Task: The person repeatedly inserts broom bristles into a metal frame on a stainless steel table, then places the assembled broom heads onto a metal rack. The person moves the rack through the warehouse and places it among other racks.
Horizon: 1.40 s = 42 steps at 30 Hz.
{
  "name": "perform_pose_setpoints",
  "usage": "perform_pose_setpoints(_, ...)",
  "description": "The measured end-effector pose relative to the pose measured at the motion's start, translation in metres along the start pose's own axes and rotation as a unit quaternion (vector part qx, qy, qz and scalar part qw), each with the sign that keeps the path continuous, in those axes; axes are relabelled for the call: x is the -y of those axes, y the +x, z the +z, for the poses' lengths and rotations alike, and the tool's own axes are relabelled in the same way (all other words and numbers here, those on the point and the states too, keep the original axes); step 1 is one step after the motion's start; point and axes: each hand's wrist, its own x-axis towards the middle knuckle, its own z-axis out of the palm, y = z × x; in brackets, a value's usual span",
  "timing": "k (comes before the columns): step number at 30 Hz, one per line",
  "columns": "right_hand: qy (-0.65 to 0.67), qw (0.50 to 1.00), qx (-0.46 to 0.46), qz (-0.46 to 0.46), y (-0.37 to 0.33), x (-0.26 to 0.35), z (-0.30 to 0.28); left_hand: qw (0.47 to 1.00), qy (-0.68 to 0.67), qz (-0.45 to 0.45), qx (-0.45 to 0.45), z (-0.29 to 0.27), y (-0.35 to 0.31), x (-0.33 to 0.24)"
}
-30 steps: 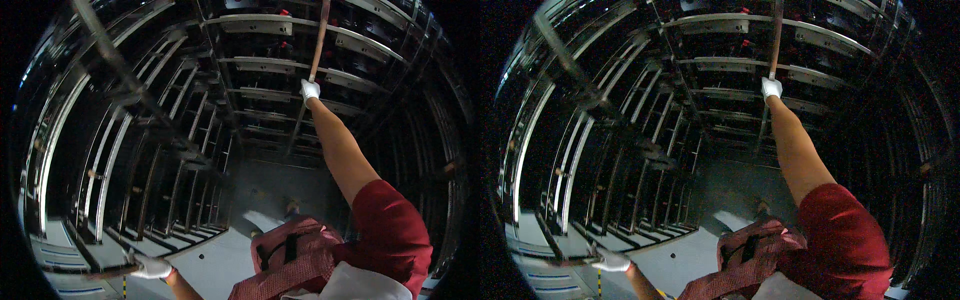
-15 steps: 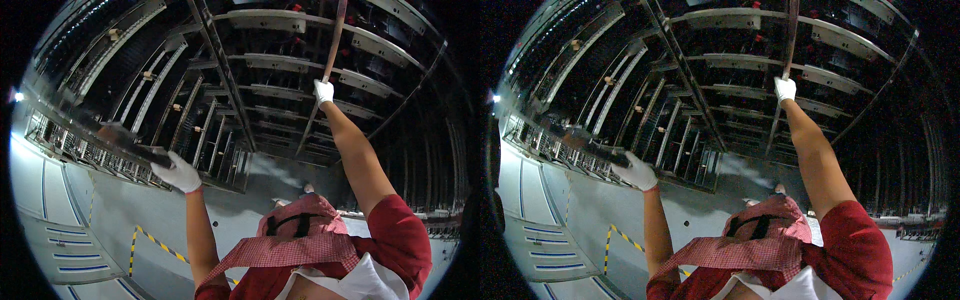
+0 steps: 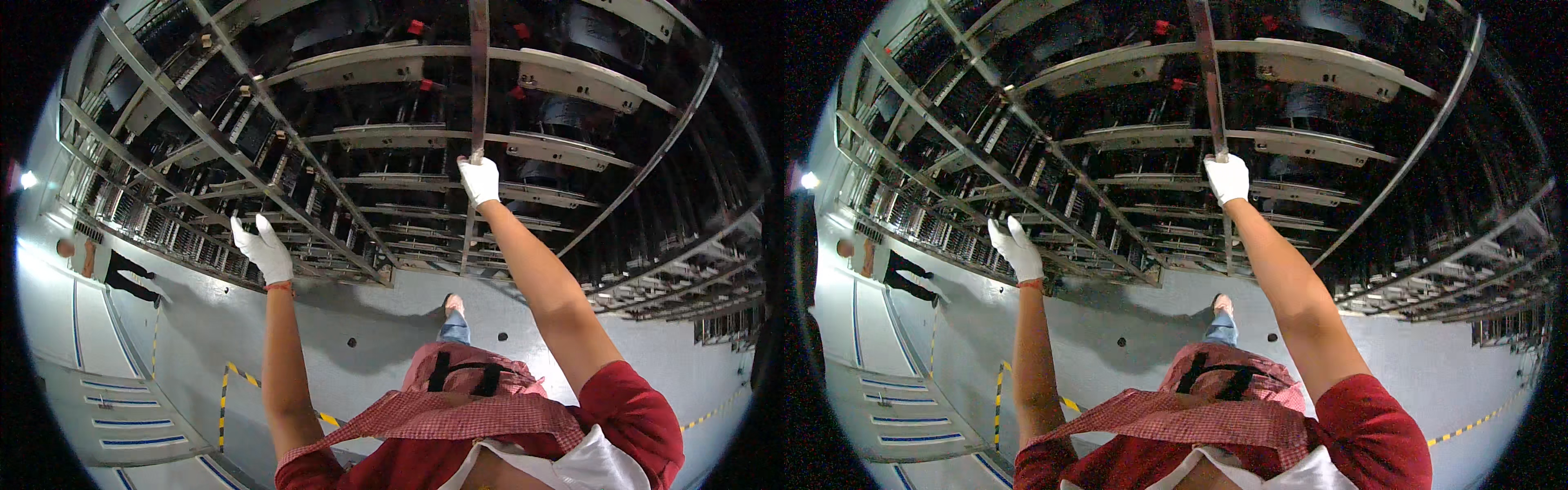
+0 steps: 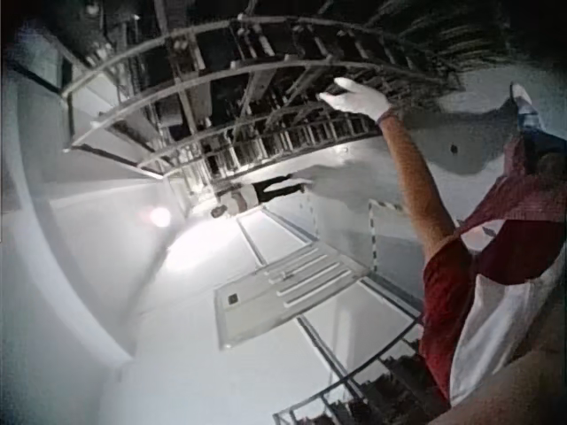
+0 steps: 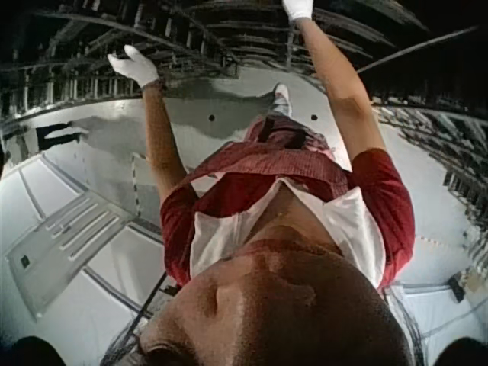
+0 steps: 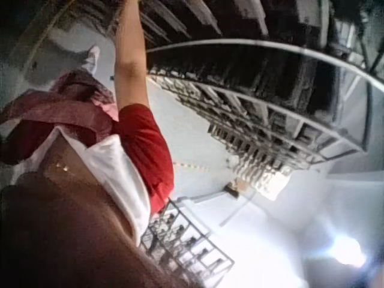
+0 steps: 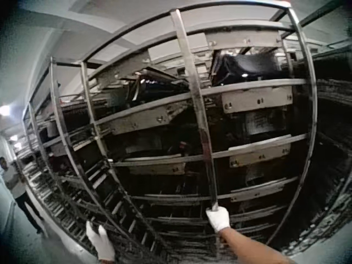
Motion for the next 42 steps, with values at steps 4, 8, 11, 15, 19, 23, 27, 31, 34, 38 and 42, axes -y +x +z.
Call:
perform_pose_setpoints(4,0.0,1.0,-0.018,0.02,-0.047,0.001,-0.017,0.992,-0.106,-0.037,0.06,-0.012,-0.006,-0.015)
perform_pose_setpoints(8,-0.032,0.998,-0.05,-0.024,-0.104,0.011,-0.02,0.983,-0.17,-0.024,0.072,-0.016,0.001,0.004)
perform_pose_setpoints(11,-0.02,0.995,-0.092,-0.016,-0.129,-0.002,-0.027,0.956,-0.269,-0.054,0.105,0.001,0.013,-0.01)
perform_pose_setpoints(15,0.027,0.987,-0.154,-0.043,-0.142,0.02,-0.023,0.896,-0.36,-0.062,0.251,-0.011,0.066,-0.039)
perform_pose_setpoints(19,-0.036,0.964,-0.244,-0.097,-0.145,0.046,-0.029,0.769,-0.533,0.005,0.353,0.003,0.076,-0.024)
perform_pose_setpoints(23,-0.015,0.953,-0.3,-0.051,-0.17,0.044,-0.014,0.652,-0.574,0.3,0.395,0.02,0.097,-0.002)
perform_pose_setpoints(27,-0.002,0.949,-0.313,-0.045,-0.174,0.067,-0.016,0.604,-0.591,0.383,0.374,0.03,0.124,-0.016)
perform_pose_setpoints(31,-0.034,0.977,-0.212,-0.011,-0.178,0.075,-0.019,0.6,-0.614,0.219,0.463,0.042,0.134,-0.001)
perform_pose_setpoints(34,-0.047,0.974,-0.22,-0.022,-0.194,0.077,-0.02,0.625,-0.608,0.12,0.475,0.028,0.125,0.004)
perform_pose_setpoints(38,-0.048,0.949,-0.307,-0.058,-0.155,0.043,-0.008,0.465,-0.683,0.014,0.563,0.037,0.126,-0.01)
perform_pose_setpoints(42,-0.075,0.929,-0.36,0.051,-0.185,0.038,-0.062,0.41,-0.717,0.029,0.564,-0.02,0.084,-0.049)
